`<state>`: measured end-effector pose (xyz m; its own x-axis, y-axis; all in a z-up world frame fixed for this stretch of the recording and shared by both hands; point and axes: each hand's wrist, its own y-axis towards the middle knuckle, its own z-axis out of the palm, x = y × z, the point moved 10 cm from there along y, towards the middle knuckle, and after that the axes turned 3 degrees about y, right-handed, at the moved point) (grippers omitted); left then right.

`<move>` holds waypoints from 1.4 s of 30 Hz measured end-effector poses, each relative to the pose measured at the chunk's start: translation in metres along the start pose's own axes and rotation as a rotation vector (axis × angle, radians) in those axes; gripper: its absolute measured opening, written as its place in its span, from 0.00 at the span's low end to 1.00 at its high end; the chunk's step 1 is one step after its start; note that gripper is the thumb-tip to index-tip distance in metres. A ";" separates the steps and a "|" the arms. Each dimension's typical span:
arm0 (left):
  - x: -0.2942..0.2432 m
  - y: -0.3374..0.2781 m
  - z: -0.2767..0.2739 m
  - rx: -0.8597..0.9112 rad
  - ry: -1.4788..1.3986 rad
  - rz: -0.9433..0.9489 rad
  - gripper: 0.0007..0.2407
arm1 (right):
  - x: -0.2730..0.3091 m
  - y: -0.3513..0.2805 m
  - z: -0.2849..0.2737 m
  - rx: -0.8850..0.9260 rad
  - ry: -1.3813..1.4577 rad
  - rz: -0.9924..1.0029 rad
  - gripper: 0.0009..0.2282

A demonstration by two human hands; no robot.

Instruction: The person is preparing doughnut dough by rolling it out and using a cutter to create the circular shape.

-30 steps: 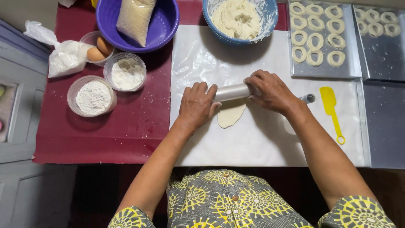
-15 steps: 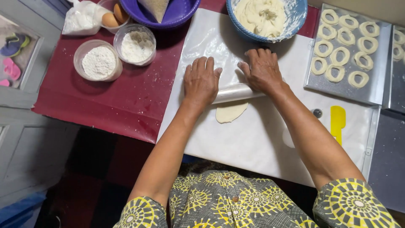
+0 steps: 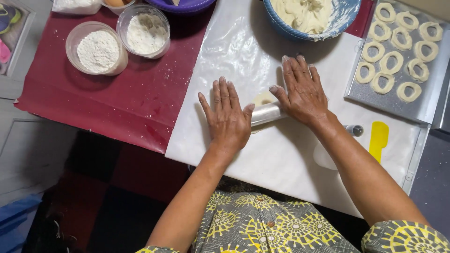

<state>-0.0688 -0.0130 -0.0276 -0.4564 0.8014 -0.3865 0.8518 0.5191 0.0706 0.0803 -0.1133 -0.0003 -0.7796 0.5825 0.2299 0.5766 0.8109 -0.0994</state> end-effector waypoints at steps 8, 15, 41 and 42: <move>-0.019 -0.040 -0.012 -0.048 0.011 0.042 0.33 | 0.000 -0.030 0.010 0.032 -0.044 -0.018 0.37; -0.035 -0.064 -0.014 -0.010 -0.023 0.092 0.35 | 0.001 -0.055 0.010 0.015 -0.063 -0.044 0.38; -0.036 -0.113 -0.064 -0.137 -0.105 0.293 0.28 | 0.047 -0.084 -0.035 0.130 -0.239 -0.188 0.25; -0.031 -0.109 -0.066 -0.162 -0.114 0.262 0.28 | 0.054 -0.073 -0.039 0.103 -0.246 -0.221 0.25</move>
<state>-0.1647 -0.0747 0.0369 -0.1877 0.8802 -0.4358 0.8801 0.3477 0.3233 0.0059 -0.1428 0.0566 -0.9259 0.3774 0.0175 0.3690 0.9132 -0.1733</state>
